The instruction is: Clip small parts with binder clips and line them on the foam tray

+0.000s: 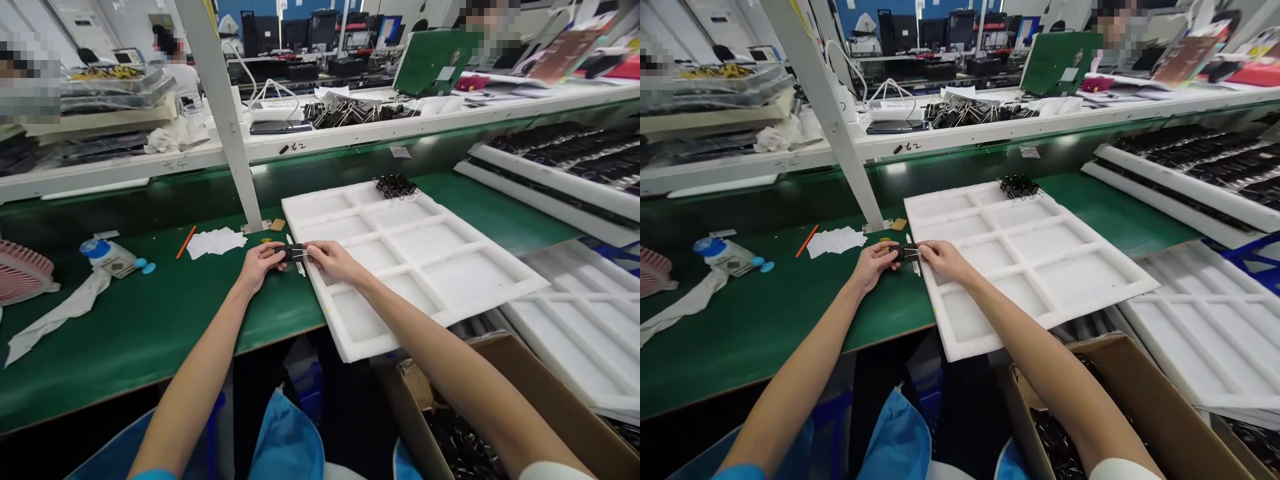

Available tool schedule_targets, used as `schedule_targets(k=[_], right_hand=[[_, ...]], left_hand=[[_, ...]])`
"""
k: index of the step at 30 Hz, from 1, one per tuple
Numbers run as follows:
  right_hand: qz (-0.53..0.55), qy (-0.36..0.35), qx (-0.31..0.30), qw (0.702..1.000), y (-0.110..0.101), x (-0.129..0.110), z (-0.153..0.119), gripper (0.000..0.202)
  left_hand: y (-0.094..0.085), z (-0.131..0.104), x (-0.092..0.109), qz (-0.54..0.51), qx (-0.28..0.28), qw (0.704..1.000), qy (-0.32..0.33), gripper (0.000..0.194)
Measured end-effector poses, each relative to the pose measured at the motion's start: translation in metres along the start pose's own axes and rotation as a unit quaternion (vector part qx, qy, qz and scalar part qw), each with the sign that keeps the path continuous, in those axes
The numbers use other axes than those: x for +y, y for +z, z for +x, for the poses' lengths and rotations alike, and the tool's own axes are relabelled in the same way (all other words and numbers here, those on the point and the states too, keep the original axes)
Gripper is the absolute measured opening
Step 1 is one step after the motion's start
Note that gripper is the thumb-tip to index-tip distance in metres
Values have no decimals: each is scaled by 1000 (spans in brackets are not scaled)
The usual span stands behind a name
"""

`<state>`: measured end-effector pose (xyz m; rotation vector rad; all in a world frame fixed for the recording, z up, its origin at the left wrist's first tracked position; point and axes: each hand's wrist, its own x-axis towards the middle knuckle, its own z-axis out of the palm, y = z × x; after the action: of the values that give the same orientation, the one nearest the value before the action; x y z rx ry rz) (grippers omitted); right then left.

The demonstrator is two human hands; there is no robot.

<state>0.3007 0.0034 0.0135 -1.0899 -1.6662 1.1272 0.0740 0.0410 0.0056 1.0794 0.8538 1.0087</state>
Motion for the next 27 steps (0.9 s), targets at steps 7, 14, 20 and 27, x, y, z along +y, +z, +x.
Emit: schedule_targets(k=[7,14,20,27], right_hand=[[-55,-28,2,998,-3,-5,0,45],[-113,-16,40,993,-4,-32,-7,47],[-198,-103,507,833,-78,-30,-139,40],[-260,344,529,731,-104,88,-351,19]], left_hand=[[3,-1,3,20,2,1000,-5,57],[3,-1,5,38,19,999,16,53],[1,18,3,-37,46,997,43,45],[2,21,3,-4,78,996,38,45]])
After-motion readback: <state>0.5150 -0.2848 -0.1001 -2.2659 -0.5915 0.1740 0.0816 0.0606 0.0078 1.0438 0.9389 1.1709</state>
